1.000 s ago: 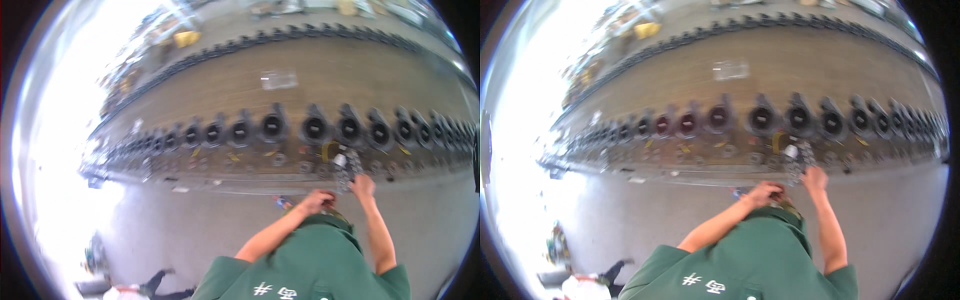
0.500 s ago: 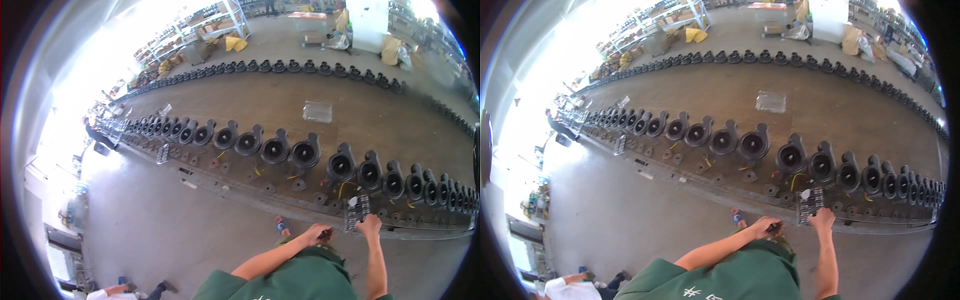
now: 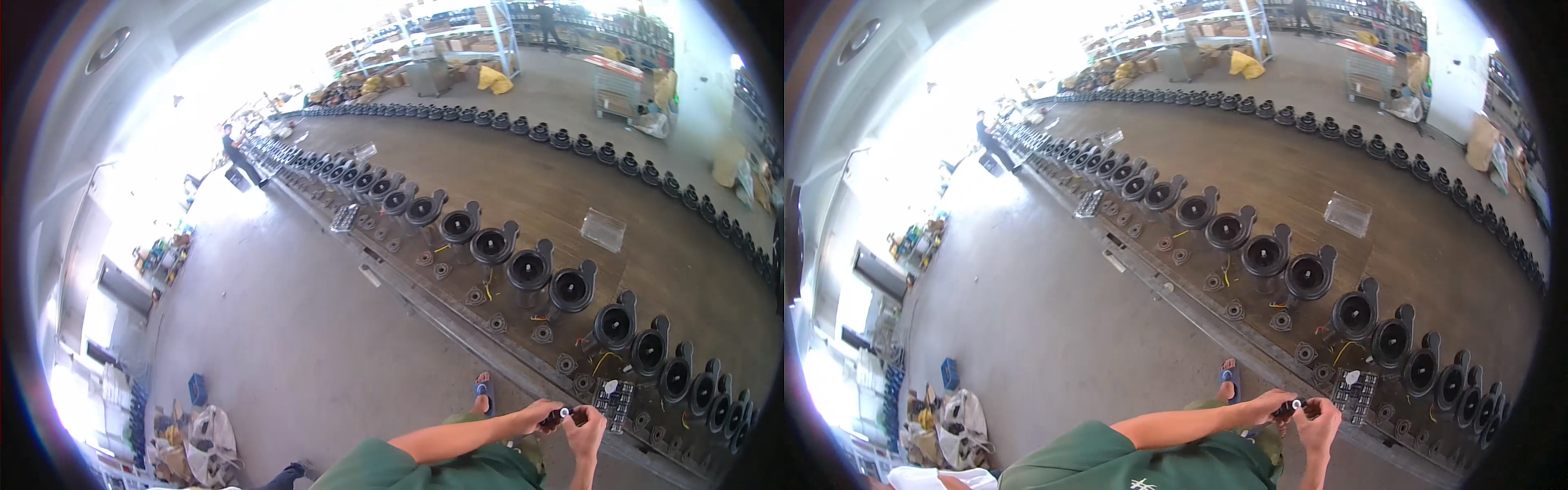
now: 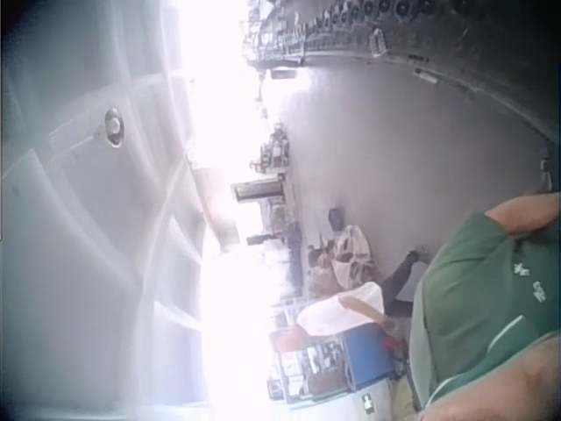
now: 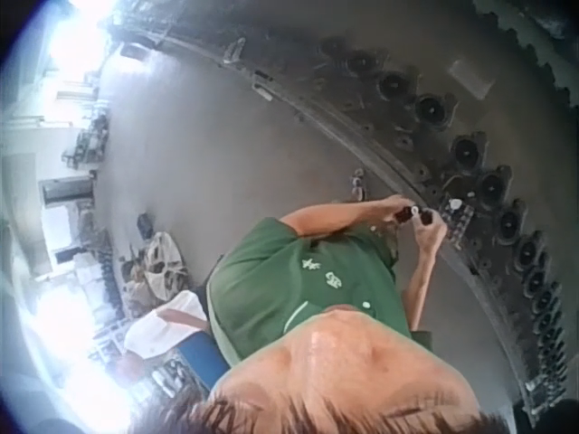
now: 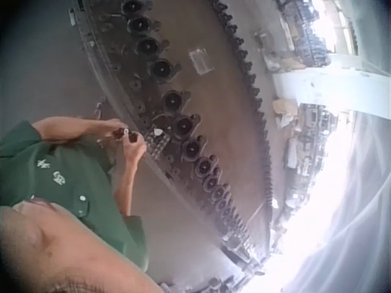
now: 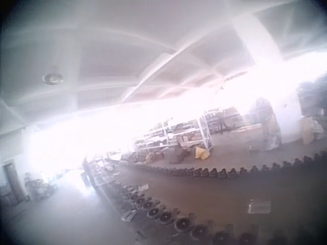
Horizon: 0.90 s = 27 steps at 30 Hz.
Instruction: The person places small metal components and inserts into a series of industrial housings aligned on a long workbench, taking the parts from a plastic tray by hand.
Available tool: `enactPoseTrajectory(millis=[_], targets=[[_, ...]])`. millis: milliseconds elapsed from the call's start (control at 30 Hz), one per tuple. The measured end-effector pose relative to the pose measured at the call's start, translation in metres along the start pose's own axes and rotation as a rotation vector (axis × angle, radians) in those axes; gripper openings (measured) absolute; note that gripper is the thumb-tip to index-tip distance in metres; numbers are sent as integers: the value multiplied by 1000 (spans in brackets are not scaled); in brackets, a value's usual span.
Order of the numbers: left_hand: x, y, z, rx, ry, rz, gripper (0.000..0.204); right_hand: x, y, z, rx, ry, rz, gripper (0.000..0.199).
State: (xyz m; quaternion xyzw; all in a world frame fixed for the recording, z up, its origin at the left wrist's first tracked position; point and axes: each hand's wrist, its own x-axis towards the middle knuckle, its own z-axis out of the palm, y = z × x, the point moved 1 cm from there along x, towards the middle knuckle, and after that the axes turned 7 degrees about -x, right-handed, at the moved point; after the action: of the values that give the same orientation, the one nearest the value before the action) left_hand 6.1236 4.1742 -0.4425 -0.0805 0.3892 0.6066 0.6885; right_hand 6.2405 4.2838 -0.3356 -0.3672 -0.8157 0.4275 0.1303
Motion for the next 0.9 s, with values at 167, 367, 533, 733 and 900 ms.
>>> enactPoseTrajectory(millis=[167,367,533,733,900], targets=[[-41,2,-1,-190,172,77,41,4,-10,33,-85,-74,-203,25],[-51,16,-32,29,130,177,54,11,-49,55,-177,-160,-279,26],[-79,53,-57,76,17,109,57,0,-91,88,-230,-16,-237,23],[-109,85,-120,103,81,181,60,-8,-132,163,-219,26,-199,22],[-144,105,-161,23,83,146,57,-7,-161,214,-425,71,-385,23]])
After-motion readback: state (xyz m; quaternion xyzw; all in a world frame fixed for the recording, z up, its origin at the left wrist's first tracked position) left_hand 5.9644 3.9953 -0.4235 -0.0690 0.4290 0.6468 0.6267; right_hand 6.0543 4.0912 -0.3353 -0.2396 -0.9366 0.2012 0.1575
